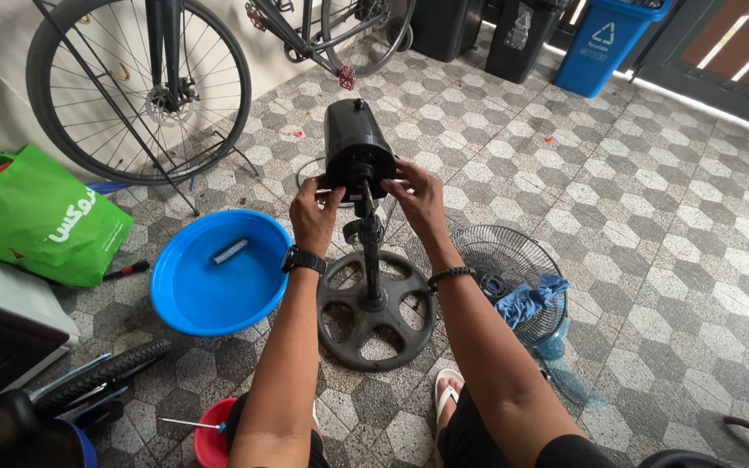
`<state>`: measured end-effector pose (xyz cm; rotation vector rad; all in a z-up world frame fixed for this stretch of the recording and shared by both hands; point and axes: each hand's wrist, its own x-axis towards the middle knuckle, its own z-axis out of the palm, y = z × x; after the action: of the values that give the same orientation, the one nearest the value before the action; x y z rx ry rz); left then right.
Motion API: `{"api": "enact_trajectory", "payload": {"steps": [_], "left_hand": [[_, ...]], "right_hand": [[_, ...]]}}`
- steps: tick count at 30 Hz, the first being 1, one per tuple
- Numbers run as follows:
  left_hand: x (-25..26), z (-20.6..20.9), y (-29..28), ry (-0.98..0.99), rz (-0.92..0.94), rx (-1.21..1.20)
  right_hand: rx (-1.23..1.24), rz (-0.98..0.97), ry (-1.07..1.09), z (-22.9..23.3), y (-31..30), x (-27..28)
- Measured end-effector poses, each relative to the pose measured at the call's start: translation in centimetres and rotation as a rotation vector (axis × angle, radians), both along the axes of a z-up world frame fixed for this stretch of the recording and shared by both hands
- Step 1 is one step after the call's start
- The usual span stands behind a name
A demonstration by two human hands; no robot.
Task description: The person cleans the fan motor housing with a cloth, then uses a screwdriver to tighten screws on the fan's motor assembly. The person handles the fan parts and tools while seated on the floor.
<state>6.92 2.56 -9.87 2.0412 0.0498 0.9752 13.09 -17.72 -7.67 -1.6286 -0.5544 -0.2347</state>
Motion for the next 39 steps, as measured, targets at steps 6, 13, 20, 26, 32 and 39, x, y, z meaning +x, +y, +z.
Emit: {"api": "enact_trajectory", "payload": {"steps": [6,13,20,26,32,39], "left_hand": [[-0.3,0.8,0.1,-0.025,-0.054,-0.017],[-0.1,2.5,0.8,0.004,-0.136,0.008],[0.1,1.9,0.9,0.013,-0.125,-0.008],[1.9,0.6,2.8,0.113,-0.362,-0.195],[3.5,-1.4,3.4,0.285,-0.615,-0.618],[3.9,-2.8,2.9,0.223,-0.546,-0.555]], "right_hand": [[-0.012,0.004,0.073,0.1,-0.3,-0.2],[0.079,0.028,0.082,-0.2,0.2,1.4],[0.209,0.064,0.118,-0.8,0.7,1.9],[0.195,0.073,0.144,-0.5,0.2,1.8],[0.176,0.206,0.143,-0.9,-0.1,1.9],[0.170,0.114,0.177,-1.8,0.6,1.3]]}}
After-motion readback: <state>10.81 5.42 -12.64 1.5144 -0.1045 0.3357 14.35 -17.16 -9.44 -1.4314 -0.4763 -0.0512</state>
